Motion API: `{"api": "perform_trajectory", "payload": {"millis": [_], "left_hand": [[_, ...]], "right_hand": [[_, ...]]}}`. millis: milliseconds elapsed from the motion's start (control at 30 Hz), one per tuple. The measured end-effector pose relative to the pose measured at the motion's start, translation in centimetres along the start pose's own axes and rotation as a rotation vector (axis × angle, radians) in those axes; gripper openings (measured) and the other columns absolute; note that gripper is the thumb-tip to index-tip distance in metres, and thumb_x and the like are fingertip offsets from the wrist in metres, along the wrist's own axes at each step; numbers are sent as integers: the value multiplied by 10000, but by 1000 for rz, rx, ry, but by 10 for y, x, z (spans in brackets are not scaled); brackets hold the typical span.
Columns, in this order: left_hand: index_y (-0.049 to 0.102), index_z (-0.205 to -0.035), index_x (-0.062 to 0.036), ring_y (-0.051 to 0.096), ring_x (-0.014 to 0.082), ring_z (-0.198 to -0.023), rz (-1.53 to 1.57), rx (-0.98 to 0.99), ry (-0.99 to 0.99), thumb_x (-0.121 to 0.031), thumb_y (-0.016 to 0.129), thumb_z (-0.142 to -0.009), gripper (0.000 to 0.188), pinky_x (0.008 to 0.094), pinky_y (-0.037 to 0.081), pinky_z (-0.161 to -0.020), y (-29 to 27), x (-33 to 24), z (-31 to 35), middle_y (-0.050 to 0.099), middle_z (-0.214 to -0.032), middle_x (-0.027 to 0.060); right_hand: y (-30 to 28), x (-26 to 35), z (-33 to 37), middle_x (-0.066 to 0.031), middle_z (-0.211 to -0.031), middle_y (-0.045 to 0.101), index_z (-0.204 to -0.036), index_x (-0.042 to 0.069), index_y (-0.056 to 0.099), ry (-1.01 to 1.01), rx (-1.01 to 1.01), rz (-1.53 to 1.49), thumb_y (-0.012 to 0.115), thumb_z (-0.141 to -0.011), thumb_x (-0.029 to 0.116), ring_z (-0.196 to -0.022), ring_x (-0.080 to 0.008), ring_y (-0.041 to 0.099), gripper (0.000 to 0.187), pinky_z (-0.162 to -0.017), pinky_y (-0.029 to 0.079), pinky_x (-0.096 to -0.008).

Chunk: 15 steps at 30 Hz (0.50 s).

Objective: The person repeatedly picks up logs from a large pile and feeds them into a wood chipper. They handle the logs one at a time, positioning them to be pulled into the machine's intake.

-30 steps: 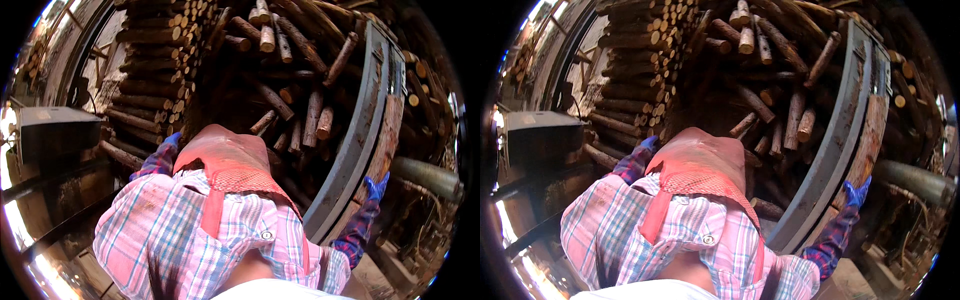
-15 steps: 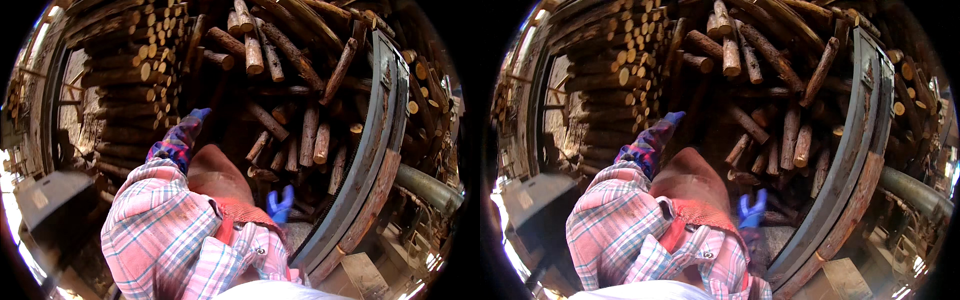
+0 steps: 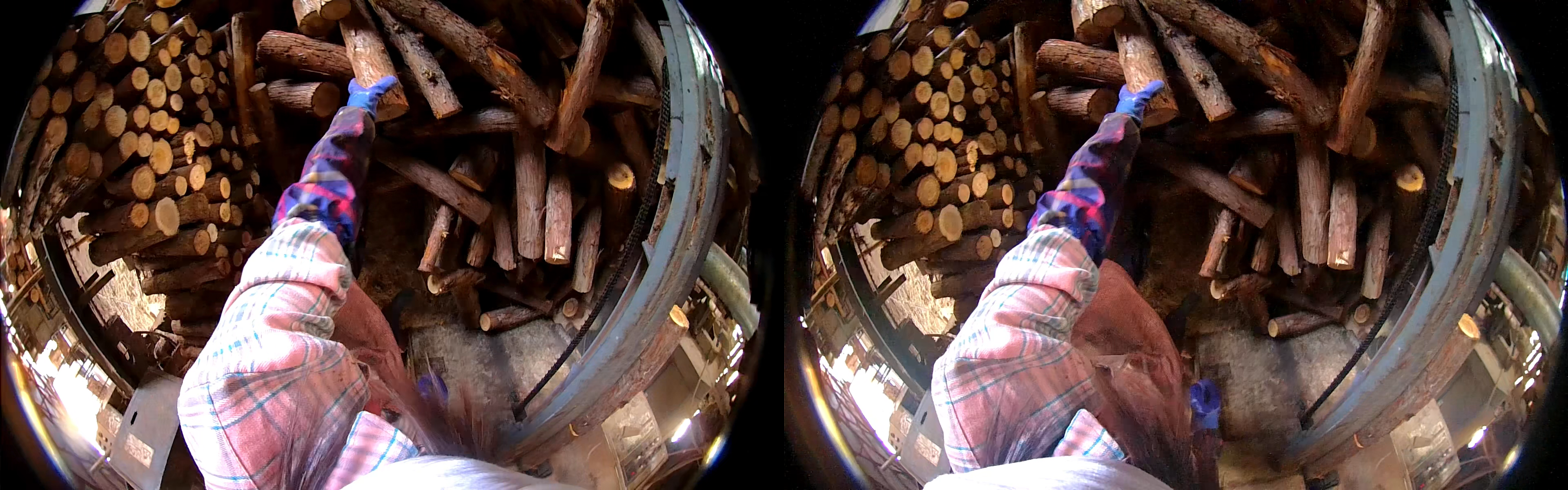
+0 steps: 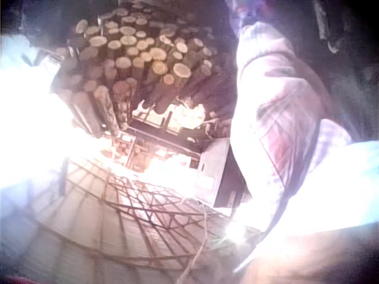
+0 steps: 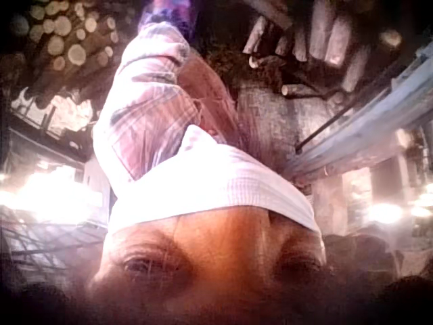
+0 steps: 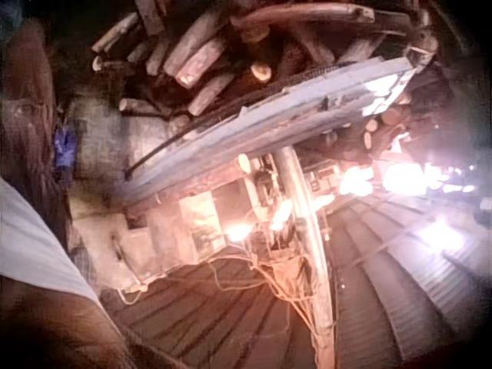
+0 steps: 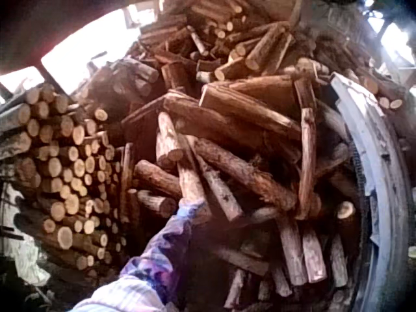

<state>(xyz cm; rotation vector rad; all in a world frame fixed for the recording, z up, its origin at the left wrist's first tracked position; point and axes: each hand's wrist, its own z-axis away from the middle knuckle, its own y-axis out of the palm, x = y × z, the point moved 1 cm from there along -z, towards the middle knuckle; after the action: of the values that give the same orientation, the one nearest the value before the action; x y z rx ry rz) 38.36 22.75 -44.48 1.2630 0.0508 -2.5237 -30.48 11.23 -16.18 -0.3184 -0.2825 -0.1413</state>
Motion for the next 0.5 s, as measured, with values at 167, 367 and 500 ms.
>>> {"api": "perform_trajectory", "payload": {"millis": [167,367,500], "left_hand": [[540,-1195,0,642,246,-920,137,280,-150,-295,771,-738,591,388,530,-815,5,-51,29,640,-1057,113],[558,-1219,-65,593,298,-1048,648,344,-649,-355,678,-800,523,457,456,-954,-53,-136,235,606,-1164,145],[520,-1251,-51,609,241,-1018,321,397,-732,-391,697,-793,598,435,481,-904,-98,-135,394,623,-1120,121]], "right_hand": [[26,55,-38,-121,-1232,533,-1249,14,503,-86,19,-99,610,-888,154,-1157,-201,503,402,-984,401,-327],[58,255,-76,-113,-1387,431,-1392,76,378,-299,308,-622,563,-923,284,-1282,-266,408,545,-1082,300,-410],[93,342,-71,-109,-1339,488,-1380,77,391,-66,841,-1034,426,-903,584,-1161,-288,510,697,-1013,368,-465]]}}
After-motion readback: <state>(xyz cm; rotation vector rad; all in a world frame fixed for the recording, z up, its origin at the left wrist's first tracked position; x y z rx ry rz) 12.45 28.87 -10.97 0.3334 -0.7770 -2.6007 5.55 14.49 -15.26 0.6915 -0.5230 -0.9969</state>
